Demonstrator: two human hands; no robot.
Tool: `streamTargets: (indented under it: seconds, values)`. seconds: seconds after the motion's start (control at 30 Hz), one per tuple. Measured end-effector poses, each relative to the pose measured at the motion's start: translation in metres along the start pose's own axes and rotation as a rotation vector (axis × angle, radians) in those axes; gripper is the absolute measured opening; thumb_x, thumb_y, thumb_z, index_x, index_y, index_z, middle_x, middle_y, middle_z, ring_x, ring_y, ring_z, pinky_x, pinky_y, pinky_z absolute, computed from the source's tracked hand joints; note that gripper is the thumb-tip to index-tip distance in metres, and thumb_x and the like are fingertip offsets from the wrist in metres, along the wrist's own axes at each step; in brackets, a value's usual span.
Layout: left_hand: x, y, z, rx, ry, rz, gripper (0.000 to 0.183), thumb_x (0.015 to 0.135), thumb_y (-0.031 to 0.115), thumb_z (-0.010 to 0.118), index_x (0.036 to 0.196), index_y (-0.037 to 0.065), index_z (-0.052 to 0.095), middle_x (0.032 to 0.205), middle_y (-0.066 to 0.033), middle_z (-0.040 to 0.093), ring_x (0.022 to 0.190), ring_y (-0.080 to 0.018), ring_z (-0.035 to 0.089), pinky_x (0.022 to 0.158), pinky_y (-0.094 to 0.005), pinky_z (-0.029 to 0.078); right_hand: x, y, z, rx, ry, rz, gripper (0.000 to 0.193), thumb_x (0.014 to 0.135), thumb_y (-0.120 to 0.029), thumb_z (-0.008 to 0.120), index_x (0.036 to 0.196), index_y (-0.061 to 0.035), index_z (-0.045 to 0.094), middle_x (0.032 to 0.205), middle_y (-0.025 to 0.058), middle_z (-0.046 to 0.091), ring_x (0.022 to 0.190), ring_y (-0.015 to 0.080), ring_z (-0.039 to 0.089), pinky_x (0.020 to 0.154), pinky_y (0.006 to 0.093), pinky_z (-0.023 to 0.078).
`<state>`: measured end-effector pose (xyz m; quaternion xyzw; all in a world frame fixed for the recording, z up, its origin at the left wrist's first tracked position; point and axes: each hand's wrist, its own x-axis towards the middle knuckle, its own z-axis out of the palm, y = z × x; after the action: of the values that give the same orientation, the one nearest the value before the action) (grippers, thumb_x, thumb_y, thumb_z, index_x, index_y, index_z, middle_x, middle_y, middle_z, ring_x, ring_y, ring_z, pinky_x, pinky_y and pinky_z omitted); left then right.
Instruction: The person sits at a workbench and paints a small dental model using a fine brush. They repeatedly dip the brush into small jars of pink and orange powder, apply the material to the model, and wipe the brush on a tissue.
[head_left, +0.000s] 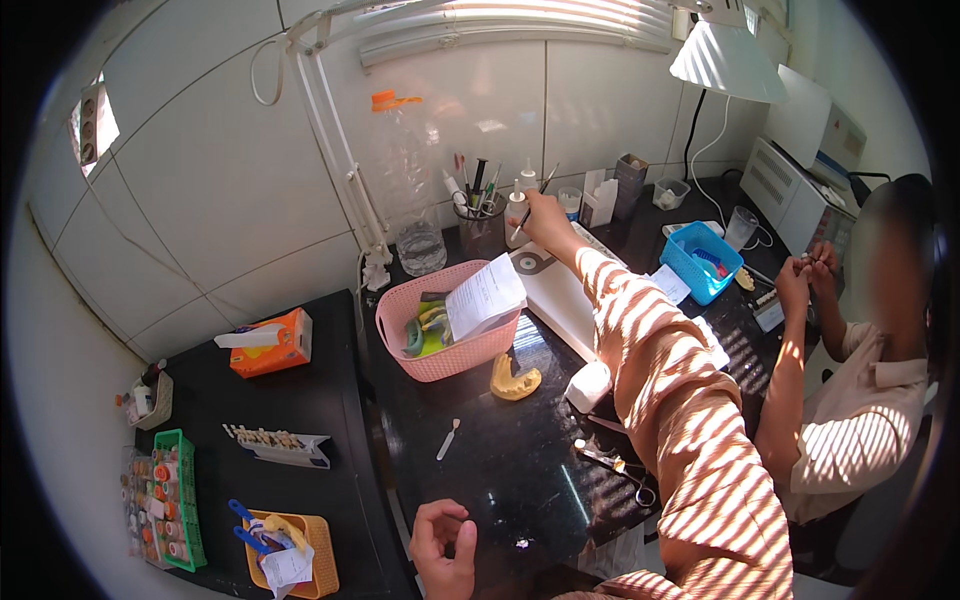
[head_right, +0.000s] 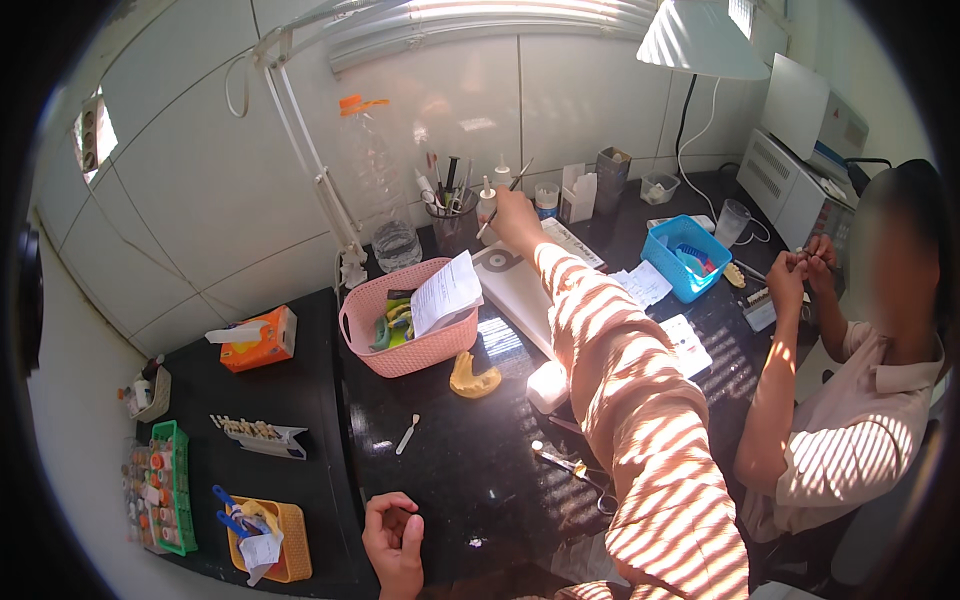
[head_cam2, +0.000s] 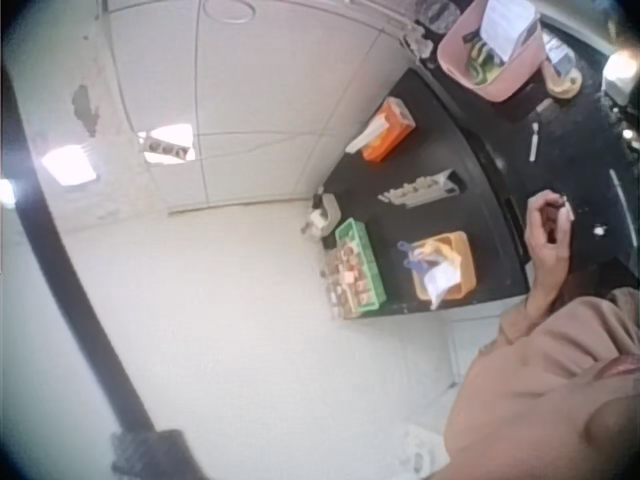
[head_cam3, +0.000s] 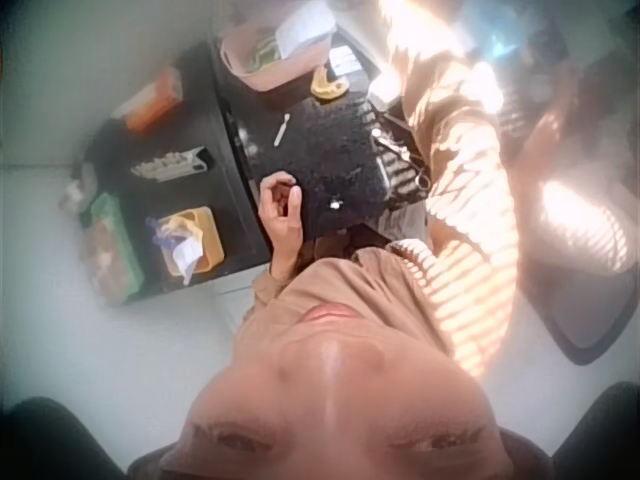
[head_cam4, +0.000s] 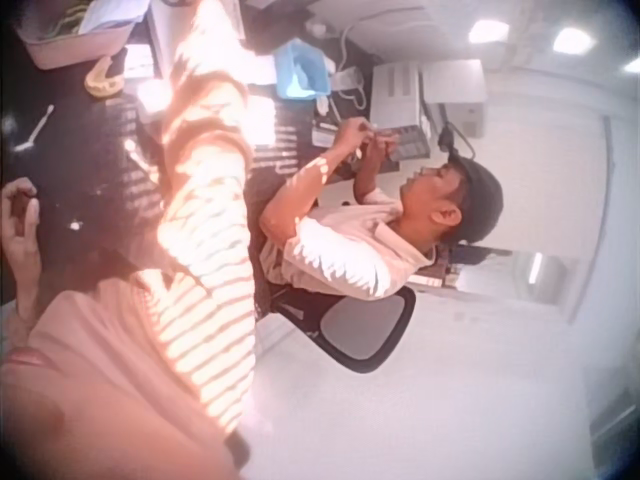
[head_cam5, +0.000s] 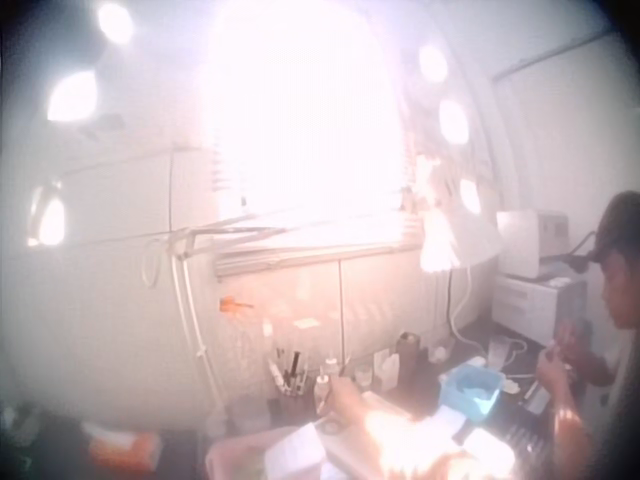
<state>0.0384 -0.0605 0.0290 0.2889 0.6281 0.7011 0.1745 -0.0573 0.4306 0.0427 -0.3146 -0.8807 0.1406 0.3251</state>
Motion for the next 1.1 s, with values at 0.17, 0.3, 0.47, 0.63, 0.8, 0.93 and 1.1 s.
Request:
streamTargets:
  seconds: [0.17,0.3,0.47,0.63,0.8,0.93,1.1]
  values:
    - [-0.004,-0.019,-0.006,0.008,0.023,-0.098,0.020,0.088,0.005,0.062,0.104,0.003,0.051,0.099,-0.0037,0.054,0.073,-0.0042,0.049,0.061,-0.0181,0.039,-0.015,-0.031,-0.024,-0.108,-0.199,0.098,0.046,0.081,-0.025,0.074,0.112,0.0053,0.057,0.105,0.0270,0.066,0.105,0.0418,0.063,0.088,0.0471,0.051]
    - [-0.004,-0.019,-0.005,0.007,0.024,-0.092,0.019,0.089,0.005,0.062,0.104,0.003,0.050,0.098,-0.0033,0.053,0.073,-0.0041,0.048,0.061,-0.0182,0.039,-0.016,-0.018,-0.041,-0.209,-0.304,0.098,0.056,0.079,-0.034,0.075,0.118,0.0016,0.057,0.112,0.0254,0.065,0.109,0.0403,0.061,0.092,0.0447,0.051]
    - [-0.004,-0.021,-0.006,0.025,0.008,-0.081,0.018,0.089,0.005,0.061,0.104,0.003,0.050,0.095,-0.0025,0.053,0.071,-0.0038,0.048,0.060,-0.0183,0.038,-0.016,0.015,-0.079,-0.419,-0.539,0.160,0.067,0.076,-0.050,0.075,0.123,-0.0044,0.060,0.118,0.0201,0.065,0.111,0.0357,0.061,0.095,0.0407,0.049]
    - [-0.006,-0.025,-0.010,0.032,0.009,-0.065,0.018,0.088,0.005,0.062,0.104,0.003,0.055,0.094,-0.0024,0.057,0.072,-0.0050,0.054,0.063,-0.0192,0.042,-0.052,0.019,-0.137,-0.706,-0.536,0.138,0.050,0.078,-0.046,0.074,0.109,-0.0073,0.068,0.113,0.0133,0.069,0.107,0.0306,0.066,0.090,0.0409,0.054]
    - [-0.006,-0.025,-0.008,0.046,0.004,-0.033,0.016,0.091,0.005,0.059,0.105,0.003,0.053,0.093,-0.0018,0.055,0.070,-0.0037,0.049,0.061,-0.0183,0.038,-0.083,0.031,-0.167,-0.706,-0.533,0.120,0.054,0.078,-0.046,0.075,0.120,-0.0130,0.064,0.117,0.0135,0.066,0.110,0.0330,0.063,0.094,0.0421,0.052]
    - [-0.008,-0.025,-0.008,0.063,0.027,-0.018,0.016,0.091,0.004,0.059,0.105,0.003,0.054,0.093,-0.0015,0.056,0.071,-0.0037,0.050,0.063,-0.0185,0.040,-0.113,0.014,-0.194,-0.681,-0.559,0.064,0.049,0.084,-0.043,0.069,0.120,-0.0119,0.060,0.113,0.0135,0.066,0.109,0.0311,0.063,0.093,0.0420,0.051]
    - [-0.014,-0.026,-0.014,0.087,0.082,-0.019,0.015,0.090,0.003,0.060,0.105,0.003,0.055,0.093,-0.0007,0.057,0.071,-0.0032,0.051,0.064,-0.0186,0.041,-0.193,-0.089,-0.216,-0.600,-0.460,-0.138,0.022,0.088,-0.014,0.058,0.109,-0.0070,0.053,0.102,0.0157,0.065,0.098,0.0307,0.065,0.083,0.0423,0.052]
